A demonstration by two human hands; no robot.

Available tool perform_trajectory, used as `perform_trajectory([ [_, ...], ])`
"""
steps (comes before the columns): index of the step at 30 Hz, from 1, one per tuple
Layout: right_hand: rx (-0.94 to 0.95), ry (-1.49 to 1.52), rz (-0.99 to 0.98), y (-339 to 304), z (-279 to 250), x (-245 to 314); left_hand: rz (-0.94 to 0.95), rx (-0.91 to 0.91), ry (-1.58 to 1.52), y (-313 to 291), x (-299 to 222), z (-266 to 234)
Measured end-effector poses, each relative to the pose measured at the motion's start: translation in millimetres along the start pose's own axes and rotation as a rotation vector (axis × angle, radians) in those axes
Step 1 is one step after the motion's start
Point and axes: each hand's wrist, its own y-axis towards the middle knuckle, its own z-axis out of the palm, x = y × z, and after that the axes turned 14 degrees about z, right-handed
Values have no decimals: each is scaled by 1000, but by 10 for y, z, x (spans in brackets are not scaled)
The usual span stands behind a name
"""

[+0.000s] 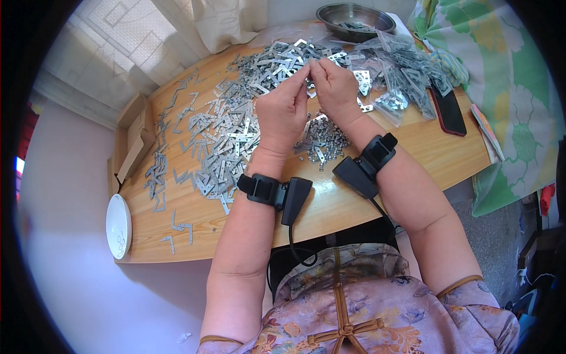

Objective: Inspecting and sorting numerous small silver L-shaped metal brackets on a wooden table.

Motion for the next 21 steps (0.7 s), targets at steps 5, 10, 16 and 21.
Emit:
perform_trajectory([
  [5, 75, 110, 64, 15, 10, -58, 23, 39, 127, 7, -43, -36],
  [10, 138, 75, 50, 5, -15, -49, -63, 23, 182, -4, -39, -40],
  [16, 190, 95, -14, -12, -29, -40, -470, -215, -370, -74, 91, 18],
  [21, 284, -167, -84, 39, -65, -86, -563, -293, -515, -58, 165, -12],
])
